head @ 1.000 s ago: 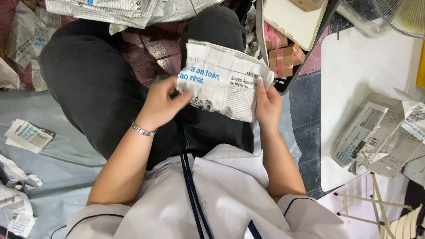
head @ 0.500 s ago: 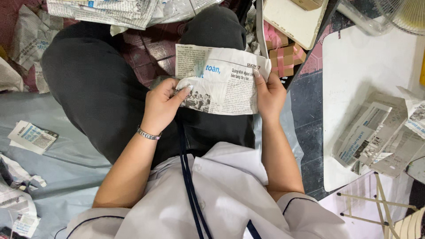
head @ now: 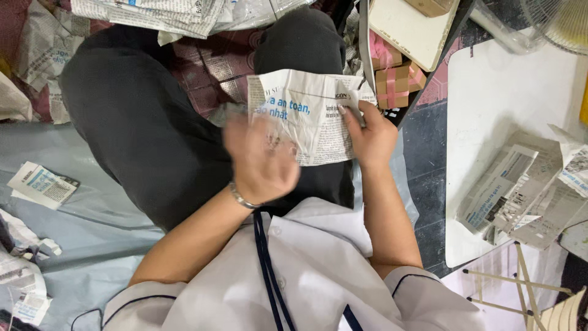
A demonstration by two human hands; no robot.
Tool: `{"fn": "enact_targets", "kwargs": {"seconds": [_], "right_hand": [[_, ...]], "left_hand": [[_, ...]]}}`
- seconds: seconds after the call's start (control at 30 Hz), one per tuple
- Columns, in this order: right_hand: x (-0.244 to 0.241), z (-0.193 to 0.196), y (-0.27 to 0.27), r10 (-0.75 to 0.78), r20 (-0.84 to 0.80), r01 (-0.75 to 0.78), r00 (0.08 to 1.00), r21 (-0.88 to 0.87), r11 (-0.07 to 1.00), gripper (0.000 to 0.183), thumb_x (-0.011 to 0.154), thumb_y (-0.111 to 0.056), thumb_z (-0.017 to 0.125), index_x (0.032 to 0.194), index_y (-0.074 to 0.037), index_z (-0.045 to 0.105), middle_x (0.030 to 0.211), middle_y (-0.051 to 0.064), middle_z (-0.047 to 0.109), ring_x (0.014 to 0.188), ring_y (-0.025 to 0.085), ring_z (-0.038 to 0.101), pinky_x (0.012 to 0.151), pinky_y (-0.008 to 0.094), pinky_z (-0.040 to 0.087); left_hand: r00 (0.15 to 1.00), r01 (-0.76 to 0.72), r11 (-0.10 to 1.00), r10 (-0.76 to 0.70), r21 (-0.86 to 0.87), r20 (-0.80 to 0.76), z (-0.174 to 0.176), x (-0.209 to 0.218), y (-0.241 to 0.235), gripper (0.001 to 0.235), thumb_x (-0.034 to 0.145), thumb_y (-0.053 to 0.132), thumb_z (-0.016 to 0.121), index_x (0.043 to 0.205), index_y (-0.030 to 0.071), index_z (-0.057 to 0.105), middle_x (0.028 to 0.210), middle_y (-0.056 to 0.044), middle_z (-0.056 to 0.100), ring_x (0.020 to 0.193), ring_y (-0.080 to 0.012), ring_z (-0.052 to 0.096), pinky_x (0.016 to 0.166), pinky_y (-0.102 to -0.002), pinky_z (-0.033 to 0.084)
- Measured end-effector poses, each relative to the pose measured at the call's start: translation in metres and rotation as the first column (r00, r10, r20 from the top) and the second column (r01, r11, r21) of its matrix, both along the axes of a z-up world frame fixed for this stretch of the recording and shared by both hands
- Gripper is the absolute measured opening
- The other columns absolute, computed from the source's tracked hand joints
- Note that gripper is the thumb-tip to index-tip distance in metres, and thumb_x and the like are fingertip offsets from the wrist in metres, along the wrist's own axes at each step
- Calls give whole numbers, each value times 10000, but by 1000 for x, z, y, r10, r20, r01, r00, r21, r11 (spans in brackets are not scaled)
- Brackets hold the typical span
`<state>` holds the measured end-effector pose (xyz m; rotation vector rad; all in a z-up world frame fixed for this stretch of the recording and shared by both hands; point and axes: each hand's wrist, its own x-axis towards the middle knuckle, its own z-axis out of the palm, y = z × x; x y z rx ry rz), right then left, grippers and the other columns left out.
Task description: The person wraps individual ceramic bowls and cups with newspaper sheets. They fold the paper around each item, tuck the edges, and place the wrapped items on a nearby table. The process repeats for several pieces.
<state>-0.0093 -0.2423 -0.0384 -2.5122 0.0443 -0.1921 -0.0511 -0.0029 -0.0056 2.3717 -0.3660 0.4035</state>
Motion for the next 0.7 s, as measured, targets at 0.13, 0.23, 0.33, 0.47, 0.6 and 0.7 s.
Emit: {"fn": "enact_targets", "kwargs": {"seconds": [0.13,0.23,0.33,0.47,0.6,0.7], "right_hand": [[-1,-4,-4,71,55,-60,996,-180,982,229,908,-203,839,1058,-51,758,758,143,695,674,277,680,605,363,510],[2,-8,-8,9,21,-7,1000,-88,996,205,935,-196,838,1029,-44,736,725,142,670,624,234,630,596,342,496],[3,-22,-11,-91,-50,97,995,118,988,186,960,-174,820,1019,-33,714,713,110,662,597,140,571,591,295,488],[3,-46,-8,-164,-109,192,981,358,914,273,937,-155,809,1116,3,676,738,69,655,647,88,546,582,268,451],[2,-49,-6,-79,-105,120,991,473,873,452,963,-197,799,1241,49,540,966,56,646,819,87,563,697,258,492],[-12,-31,-18,58,-367,134,928,477,869,459,940,-285,735,1257,21,608,1008,-5,728,842,60,686,745,242,541]], "left_hand": [[964,265,910,-261,318,-55,-19,13,-43,439,1158,325,680,1496,93,524,1726,-88,206,1599,-283,258,1314,-543,223],[974,152,970,-115,191,-194,-25,32,-52,794,944,557,677,1576,135,448,1694,-163,208,1554,-435,201,1208,-720,243],[951,58,986,-6,159,-309,-27,30,-47,967,836,661,740,1585,173,372,1647,-210,165,1474,-546,171,1087,-787,237],[938,-7,997,32,72,-346,-38,26,-44,1094,782,667,798,1626,169,312,1670,-269,106,1503,-597,146,1108,-785,249],[940,3,997,24,78,-340,-44,25,-44,1109,762,671,817,1613,165,318,1656,-277,111,1493,-610,131,1104,-787,249],[947,30,997,-5,74,-321,-47,26,-42,1113,766,660,821,1626,168,314,1668,-280,97,1499,-609,116,1115,-787,244]]}}
